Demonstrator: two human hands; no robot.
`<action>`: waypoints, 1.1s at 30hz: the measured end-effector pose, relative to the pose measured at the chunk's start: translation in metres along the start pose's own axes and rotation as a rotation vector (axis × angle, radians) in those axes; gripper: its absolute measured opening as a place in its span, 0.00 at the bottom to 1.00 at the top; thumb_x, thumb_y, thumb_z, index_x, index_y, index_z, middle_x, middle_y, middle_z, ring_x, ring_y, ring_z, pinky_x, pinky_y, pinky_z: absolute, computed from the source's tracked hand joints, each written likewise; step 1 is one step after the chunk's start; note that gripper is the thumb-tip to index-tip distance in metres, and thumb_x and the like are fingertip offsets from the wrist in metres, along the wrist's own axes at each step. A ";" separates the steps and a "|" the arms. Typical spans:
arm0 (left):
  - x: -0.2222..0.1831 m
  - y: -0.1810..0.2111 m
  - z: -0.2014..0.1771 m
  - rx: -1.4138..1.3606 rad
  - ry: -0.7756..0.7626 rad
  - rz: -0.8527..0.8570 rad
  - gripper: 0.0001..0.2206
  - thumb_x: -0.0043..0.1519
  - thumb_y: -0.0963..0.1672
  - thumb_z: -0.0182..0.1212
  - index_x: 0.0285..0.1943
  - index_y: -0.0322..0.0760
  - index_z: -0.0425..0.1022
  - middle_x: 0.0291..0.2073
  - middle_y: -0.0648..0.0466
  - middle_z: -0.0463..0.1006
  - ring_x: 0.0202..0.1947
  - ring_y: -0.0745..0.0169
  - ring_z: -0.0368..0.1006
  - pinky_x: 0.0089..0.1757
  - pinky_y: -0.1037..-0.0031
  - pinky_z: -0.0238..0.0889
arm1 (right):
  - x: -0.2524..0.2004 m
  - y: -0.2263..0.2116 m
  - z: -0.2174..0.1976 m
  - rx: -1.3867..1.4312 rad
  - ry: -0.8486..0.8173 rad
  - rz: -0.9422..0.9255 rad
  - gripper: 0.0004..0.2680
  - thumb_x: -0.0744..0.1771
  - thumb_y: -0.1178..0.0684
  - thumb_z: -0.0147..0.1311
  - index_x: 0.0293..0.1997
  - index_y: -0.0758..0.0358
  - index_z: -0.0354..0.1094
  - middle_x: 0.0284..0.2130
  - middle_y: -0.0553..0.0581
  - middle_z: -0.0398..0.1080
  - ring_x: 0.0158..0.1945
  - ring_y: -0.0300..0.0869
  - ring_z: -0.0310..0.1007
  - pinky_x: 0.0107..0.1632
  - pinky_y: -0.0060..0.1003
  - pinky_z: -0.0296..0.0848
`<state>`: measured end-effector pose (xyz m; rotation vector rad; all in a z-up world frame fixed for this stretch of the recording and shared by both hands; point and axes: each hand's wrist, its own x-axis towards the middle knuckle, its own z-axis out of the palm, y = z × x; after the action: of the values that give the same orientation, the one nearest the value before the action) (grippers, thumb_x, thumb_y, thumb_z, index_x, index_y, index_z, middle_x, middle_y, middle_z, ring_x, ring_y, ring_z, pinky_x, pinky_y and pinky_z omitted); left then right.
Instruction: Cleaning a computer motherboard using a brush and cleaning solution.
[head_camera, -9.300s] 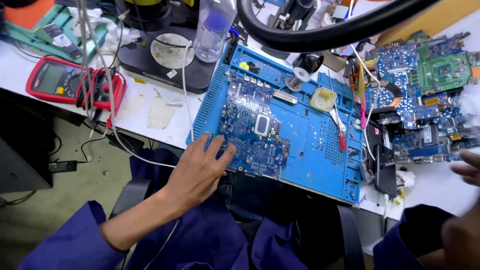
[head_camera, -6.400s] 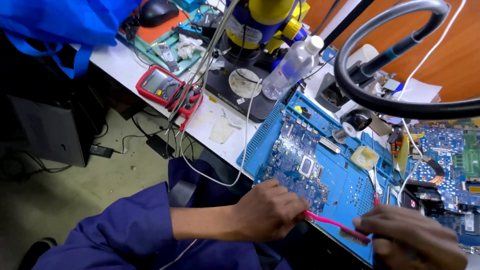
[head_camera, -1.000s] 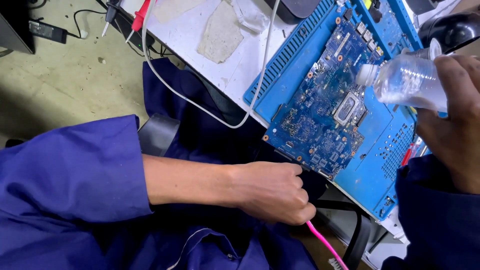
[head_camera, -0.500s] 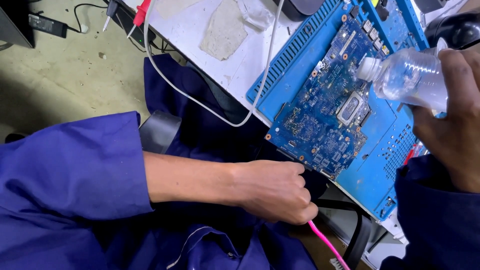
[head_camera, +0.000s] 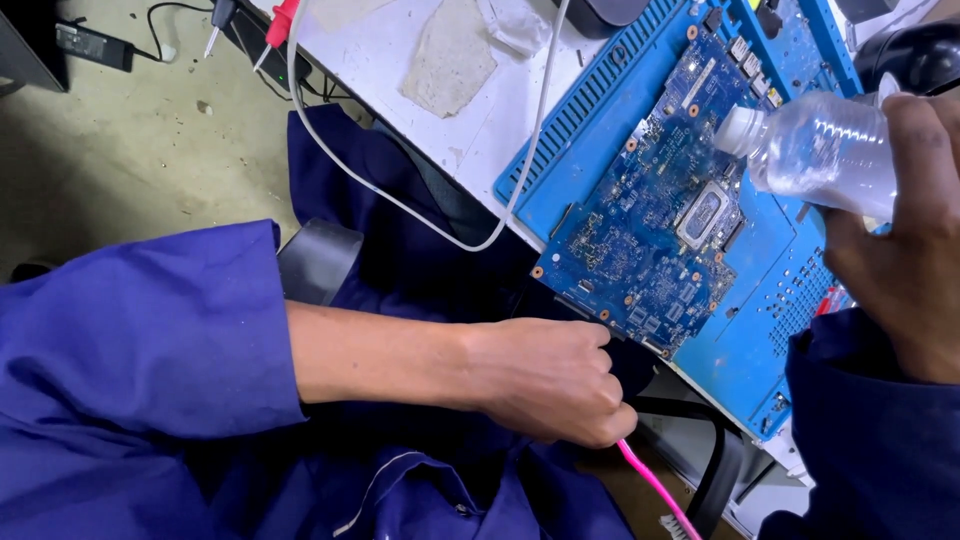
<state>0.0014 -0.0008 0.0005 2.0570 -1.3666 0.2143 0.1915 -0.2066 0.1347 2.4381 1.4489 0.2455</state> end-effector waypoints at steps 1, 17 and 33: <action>0.000 0.000 0.000 0.004 0.009 0.001 0.09 0.55 0.38 0.60 0.28 0.44 0.65 0.17 0.58 0.75 0.20 0.49 0.75 0.29 0.63 0.58 | -0.001 -0.001 0.000 0.000 -0.008 0.016 0.22 0.69 0.69 0.68 0.72 0.83 0.66 0.61 0.78 0.68 0.63 0.68 0.69 0.65 0.54 0.72; -0.011 0.001 -0.009 0.065 0.038 0.037 0.08 0.63 0.40 0.57 0.30 0.40 0.67 0.17 0.55 0.71 0.16 0.55 0.65 0.29 0.66 0.56 | 0.005 -0.015 -0.030 -0.575 0.138 0.061 0.12 0.66 0.51 0.55 0.56 0.49 0.77 0.48 0.41 0.81 0.51 0.33 0.83 0.57 0.28 0.78; -0.006 0.007 -0.026 0.044 -0.096 -0.016 0.11 0.73 0.40 0.54 0.35 0.34 0.70 0.21 0.53 0.66 0.20 0.55 0.61 0.31 0.68 0.51 | -0.008 -0.029 -0.011 -0.534 0.281 0.266 0.11 0.71 0.51 0.44 0.57 0.53 0.70 0.46 0.46 0.73 0.50 0.39 0.73 0.62 0.37 0.70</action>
<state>-0.0016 0.0174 0.0213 2.1381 -1.4142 0.1416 0.1606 -0.1993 0.1357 2.1902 0.9747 0.9354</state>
